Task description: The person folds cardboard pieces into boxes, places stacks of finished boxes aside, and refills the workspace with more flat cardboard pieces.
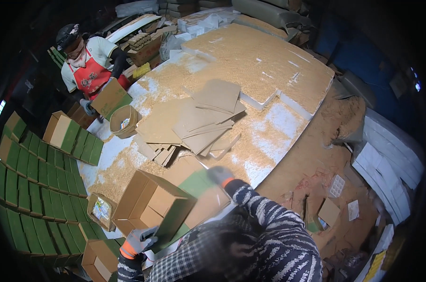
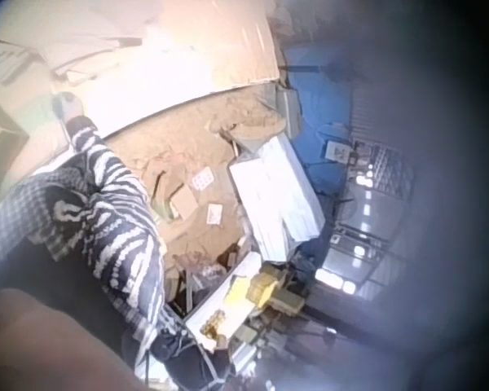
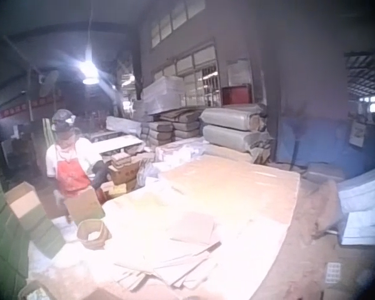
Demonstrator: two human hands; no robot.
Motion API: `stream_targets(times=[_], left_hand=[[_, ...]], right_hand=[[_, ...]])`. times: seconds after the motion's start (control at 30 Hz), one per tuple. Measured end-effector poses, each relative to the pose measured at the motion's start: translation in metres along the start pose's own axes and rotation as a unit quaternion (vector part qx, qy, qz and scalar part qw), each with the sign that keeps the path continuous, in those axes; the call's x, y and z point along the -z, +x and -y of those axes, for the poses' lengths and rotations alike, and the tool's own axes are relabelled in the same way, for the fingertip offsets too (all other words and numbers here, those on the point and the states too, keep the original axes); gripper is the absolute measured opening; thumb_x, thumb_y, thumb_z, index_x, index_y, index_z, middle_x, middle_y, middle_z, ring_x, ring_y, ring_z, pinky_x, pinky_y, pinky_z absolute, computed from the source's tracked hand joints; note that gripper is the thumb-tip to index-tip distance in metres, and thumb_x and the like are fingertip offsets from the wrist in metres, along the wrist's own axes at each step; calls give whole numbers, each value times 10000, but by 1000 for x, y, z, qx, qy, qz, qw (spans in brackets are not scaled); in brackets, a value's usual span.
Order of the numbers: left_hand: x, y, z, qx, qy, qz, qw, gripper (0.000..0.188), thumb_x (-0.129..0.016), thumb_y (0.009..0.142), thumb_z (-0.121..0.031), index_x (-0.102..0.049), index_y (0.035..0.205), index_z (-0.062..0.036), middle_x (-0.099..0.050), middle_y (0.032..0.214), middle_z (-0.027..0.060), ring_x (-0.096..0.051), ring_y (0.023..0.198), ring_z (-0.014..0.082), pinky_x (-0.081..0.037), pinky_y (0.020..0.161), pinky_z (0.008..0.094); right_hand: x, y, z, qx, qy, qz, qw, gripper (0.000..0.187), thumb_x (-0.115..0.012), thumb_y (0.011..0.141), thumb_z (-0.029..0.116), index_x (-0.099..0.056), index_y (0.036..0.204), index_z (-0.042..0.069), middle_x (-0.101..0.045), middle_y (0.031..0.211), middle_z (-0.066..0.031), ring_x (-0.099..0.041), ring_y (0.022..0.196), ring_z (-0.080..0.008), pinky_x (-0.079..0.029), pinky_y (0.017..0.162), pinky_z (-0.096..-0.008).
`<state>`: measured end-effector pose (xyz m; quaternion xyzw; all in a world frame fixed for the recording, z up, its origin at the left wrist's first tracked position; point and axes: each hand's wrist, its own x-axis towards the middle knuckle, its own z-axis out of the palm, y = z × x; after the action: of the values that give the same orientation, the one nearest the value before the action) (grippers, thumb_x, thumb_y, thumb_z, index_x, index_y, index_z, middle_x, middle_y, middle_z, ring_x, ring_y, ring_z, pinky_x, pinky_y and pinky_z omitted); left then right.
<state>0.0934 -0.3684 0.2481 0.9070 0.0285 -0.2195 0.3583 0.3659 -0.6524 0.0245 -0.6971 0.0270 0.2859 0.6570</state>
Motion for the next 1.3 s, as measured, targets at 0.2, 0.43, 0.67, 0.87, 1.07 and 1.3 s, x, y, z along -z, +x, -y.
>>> stream_targets(times=[0.2, 0.43, 0.67, 0.87, 1.07, 1.3], left_hand=[[1, 25, -1, -99, -67, -309, 943, 312, -574, 792, -109, -717, 1063, -50, -693, 1042, 171, -668, 984, 323, -512, 875, 381], [-3, 11, 45, 80, -97, -593, 796, 432, -484, 1026, -230, -484, 1387, 8, -504, 1425, 165, -482, 1303, 282, -341, 1116, 378], [-16, 3, 60, 107, -157, -590, 784, 500, -503, 1017, -269, -434, 1442, -14, -468, 1464, 135, -426, 1349, 260, -298, 1137, 370], [-30, 1, 94, 104, -226, -549, 798, 568, -530, 999, -303, -391, 1481, -39, -410, 1515, 129, -363, 1397, 262, -248, 1167, 377], [-19, 8, 77, 88, -237, -488, 836, 605, -512, 982, -239, -323, 1502, 5, -344, 1555, 154, -310, 1435, 275, -234, 1170, 346], [-31, 11, 80, 72, -268, -495, 824, 641, -524, 924, -150, -316, 1512, -2, -355, 1553, 154, -305, 1442, 277, -212, 1184, 358]], right_hand=[[11, 118, -27, 0, -186, -297, 937, 706, -876, 669, 330, -553, 1184, -30, -633, 913, -93, -613, 801, -222, -537, 681, -343], [-33, 159, 11, 37, 120, -265, 956, 719, -845, 695, 221, -441, 1234, -29, -616, 1169, -203, -637, 908, -238, -504, 845, -373], [-30, 197, -35, 5, 189, -324, 927, 640, -713, 863, 248, -389, 1399, 116, -511, 1291, -153, -548, 1124, -246, -489, 929, -362], [-61, 184, 31, -69, -17, -417, 906, 1167, -804, 714, 497, -71, 1580, 223, -289, 1532, -223, -334, 1389, -390, -316, 1133, -475], [-11, 208, 34, 144, -56, -420, 894, 1000, -704, 864, 417, -71, 1577, 115, -180, 1619, -152, -211, 1487, -284, -216, 1200, -375], [180, 74, 52, 244, -41, -307, 919, 923, -812, 720, 84, -331, 1503, -3, -455, 1489, -158, -478, 1312, -233, -376, 1091, -307]])
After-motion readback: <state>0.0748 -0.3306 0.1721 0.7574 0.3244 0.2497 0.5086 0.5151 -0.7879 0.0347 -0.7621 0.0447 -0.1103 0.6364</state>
